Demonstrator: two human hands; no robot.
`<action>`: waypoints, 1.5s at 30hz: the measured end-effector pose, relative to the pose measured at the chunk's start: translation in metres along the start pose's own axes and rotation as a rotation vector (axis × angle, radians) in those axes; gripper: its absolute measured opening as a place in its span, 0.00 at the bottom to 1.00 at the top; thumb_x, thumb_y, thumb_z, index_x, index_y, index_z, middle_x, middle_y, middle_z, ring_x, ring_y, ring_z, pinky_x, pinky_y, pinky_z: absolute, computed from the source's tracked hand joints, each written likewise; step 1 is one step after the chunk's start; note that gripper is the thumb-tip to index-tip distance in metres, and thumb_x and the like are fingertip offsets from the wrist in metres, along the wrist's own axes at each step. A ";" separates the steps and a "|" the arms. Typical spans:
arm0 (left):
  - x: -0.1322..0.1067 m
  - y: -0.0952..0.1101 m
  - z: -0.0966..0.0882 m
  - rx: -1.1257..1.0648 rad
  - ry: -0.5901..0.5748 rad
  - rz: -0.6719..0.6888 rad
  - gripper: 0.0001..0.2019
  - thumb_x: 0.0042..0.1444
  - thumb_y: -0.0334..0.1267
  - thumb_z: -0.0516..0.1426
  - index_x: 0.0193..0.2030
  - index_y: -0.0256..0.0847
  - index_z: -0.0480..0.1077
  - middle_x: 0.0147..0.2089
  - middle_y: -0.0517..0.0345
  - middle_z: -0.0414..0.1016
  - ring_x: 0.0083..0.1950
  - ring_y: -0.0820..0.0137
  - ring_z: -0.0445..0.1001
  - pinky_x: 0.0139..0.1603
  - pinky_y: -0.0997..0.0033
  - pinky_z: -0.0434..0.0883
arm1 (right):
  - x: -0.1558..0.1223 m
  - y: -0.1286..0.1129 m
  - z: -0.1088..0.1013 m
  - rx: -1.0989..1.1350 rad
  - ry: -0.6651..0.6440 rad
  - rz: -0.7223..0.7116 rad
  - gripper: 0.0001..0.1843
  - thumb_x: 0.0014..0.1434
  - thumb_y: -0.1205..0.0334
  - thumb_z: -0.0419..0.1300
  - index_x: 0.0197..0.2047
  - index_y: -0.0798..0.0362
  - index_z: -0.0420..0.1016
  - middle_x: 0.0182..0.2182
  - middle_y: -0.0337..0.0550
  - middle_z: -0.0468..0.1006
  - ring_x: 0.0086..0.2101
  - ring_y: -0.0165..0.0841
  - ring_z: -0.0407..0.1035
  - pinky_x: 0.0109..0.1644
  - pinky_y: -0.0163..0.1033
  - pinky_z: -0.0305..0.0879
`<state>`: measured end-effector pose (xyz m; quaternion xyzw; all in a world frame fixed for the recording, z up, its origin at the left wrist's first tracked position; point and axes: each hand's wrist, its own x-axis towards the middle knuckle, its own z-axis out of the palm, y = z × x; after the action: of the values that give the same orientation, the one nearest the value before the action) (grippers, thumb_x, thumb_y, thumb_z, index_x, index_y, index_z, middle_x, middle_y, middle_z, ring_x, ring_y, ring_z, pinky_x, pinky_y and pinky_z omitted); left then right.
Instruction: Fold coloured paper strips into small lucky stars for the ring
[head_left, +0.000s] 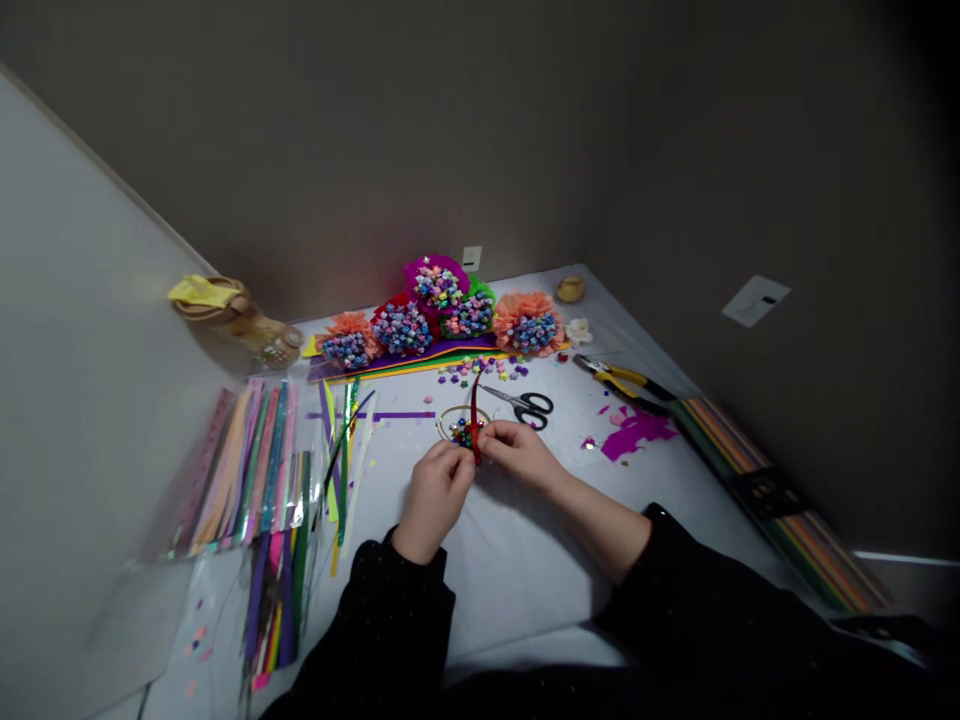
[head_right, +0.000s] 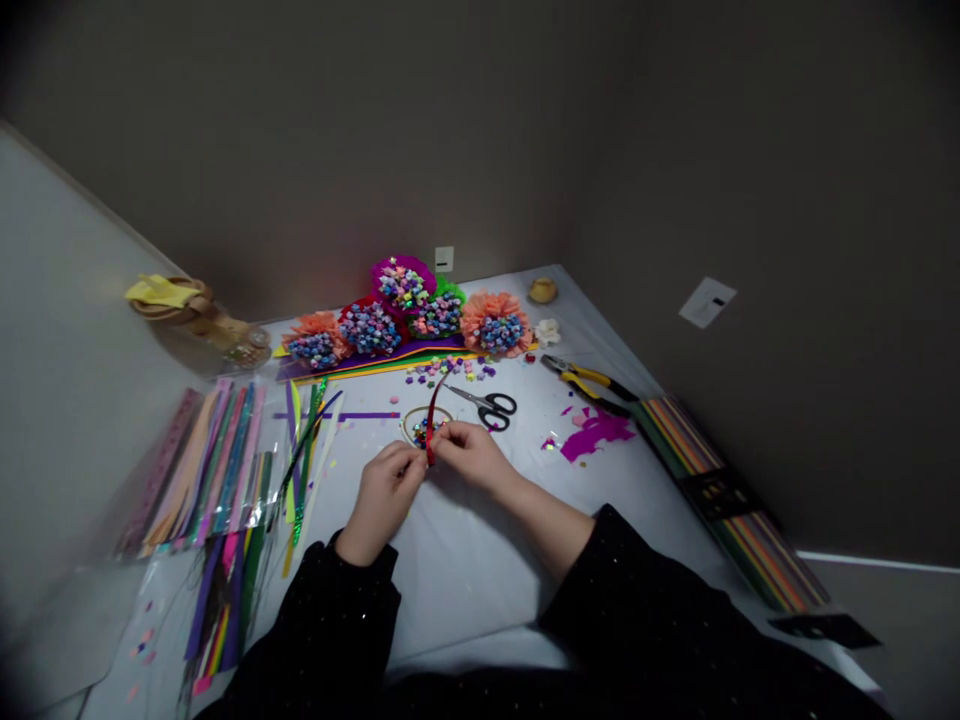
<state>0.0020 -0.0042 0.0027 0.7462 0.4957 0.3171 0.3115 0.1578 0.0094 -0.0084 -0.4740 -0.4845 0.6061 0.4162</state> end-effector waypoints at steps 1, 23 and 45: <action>0.000 0.000 0.000 -0.002 -0.010 0.003 0.09 0.58 0.32 0.51 0.29 0.39 0.70 0.31 0.56 0.70 0.36 0.71 0.69 0.39 0.73 0.66 | 0.001 0.001 0.000 0.006 0.004 0.009 0.10 0.51 0.57 0.58 0.25 0.56 0.69 0.21 0.36 0.70 0.24 0.27 0.61 0.32 0.34 0.57; 0.006 0.001 -0.002 -0.042 0.090 -0.083 0.07 0.52 0.31 0.52 0.24 0.39 0.66 0.27 0.60 0.66 0.31 0.72 0.67 0.32 0.74 0.63 | 0.002 0.013 0.003 -0.089 -0.066 -0.016 0.08 0.49 0.60 0.58 0.25 0.55 0.66 0.20 0.34 0.65 0.22 0.25 0.56 0.28 0.32 0.53; 0.007 -0.001 -0.004 -0.074 0.031 -0.077 0.07 0.55 0.34 0.51 0.26 0.39 0.65 0.29 0.59 0.67 0.33 0.71 0.67 0.34 0.73 0.63 | 0.001 0.008 0.006 -0.031 -0.070 0.039 0.09 0.46 0.59 0.60 0.23 0.55 0.65 0.18 0.32 0.62 0.20 0.23 0.53 0.25 0.31 0.49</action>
<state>0.0004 0.0036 0.0054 0.7095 0.5166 0.3344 0.3434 0.1517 0.0075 -0.0159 -0.4683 -0.4986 0.6229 0.3797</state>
